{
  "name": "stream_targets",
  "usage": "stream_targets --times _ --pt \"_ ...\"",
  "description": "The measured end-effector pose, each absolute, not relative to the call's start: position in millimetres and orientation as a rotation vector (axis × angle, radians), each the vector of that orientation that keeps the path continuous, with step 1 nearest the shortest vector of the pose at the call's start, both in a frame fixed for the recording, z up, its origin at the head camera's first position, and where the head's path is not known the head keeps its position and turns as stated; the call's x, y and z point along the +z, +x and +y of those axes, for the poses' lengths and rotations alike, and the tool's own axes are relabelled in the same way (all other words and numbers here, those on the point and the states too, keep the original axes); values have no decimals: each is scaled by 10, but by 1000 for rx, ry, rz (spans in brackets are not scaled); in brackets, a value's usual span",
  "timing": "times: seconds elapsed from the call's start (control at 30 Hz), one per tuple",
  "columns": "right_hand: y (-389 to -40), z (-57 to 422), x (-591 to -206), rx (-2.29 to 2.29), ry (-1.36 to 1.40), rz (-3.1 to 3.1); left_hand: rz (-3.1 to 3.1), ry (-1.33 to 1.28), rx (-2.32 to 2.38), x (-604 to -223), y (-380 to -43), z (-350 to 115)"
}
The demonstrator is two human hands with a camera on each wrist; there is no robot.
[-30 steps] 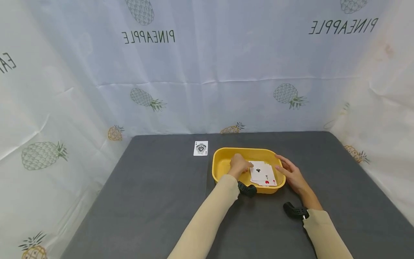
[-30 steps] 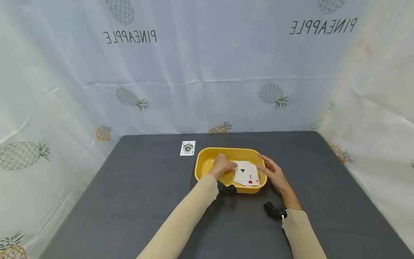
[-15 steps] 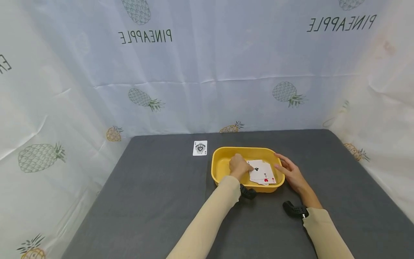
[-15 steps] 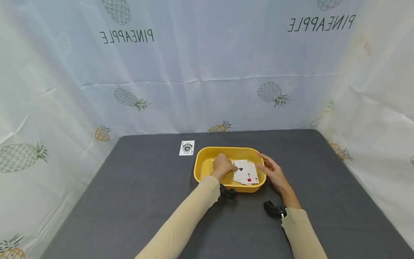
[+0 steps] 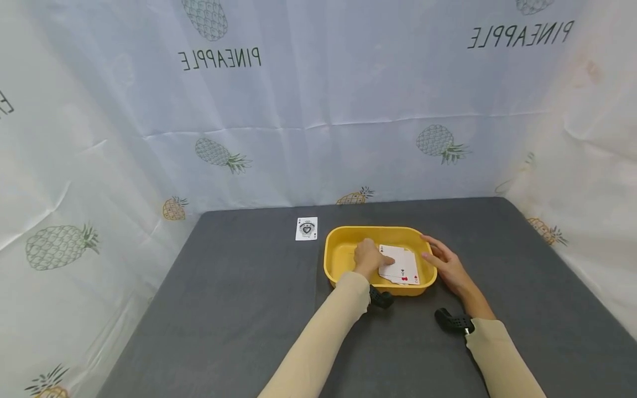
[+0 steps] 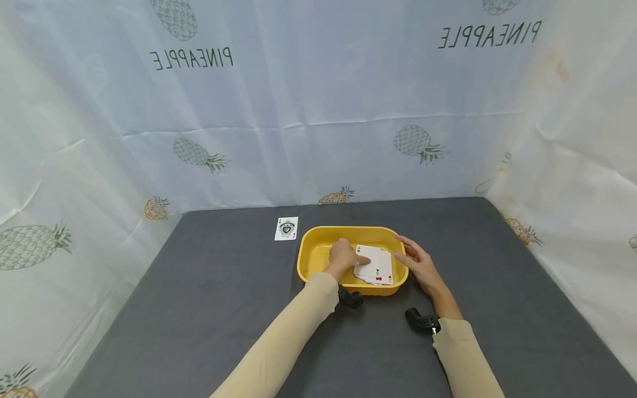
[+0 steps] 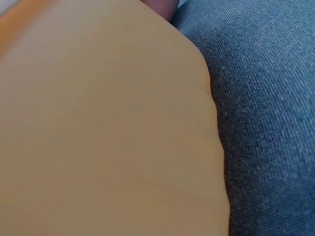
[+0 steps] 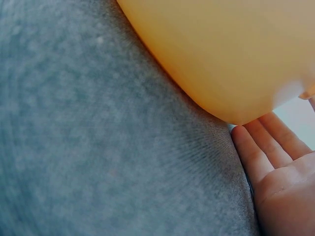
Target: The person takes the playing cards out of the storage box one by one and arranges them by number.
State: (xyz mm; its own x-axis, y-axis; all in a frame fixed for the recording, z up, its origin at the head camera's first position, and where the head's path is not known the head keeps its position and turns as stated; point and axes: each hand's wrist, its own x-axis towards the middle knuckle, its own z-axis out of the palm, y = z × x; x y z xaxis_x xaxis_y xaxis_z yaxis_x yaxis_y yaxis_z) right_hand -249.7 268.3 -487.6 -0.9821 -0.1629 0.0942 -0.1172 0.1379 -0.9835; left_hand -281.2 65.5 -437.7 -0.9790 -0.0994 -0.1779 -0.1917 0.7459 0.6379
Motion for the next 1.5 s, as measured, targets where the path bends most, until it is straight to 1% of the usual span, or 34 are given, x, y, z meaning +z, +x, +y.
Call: stream_targets --times 0.23,0.37,0.6,0.67,1.03,1.27,1.5 --pt "-2508 2684 -4871 -2062 -329 2316 2764 -256 1062 -4335 -2813 644" --pt "-2503 2676 -4872 -2068 -330 2311 2646 -276 1254 -4348 -2840 607" --pt "-2477 2644 -4875 -2007 -251 2359 2326 -362 1592 -4351 -2857 508" --pt "-2474 2641 -4876 -1985 -242 2380 2287 -351 1630 -4328 -2833 468" --pt "-2480 2659 -4859 -1970 -260 2391 2142 -114 1838 -4136 -2732 120" --pt "-2477 2662 -4859 -1980 -269 2386 2082 -142 1927 -4029 -2774 -93" --pt "-2477 2654 -4852 -1966 -243 2387 2137 -174 1897 -3947 -2848 -352"
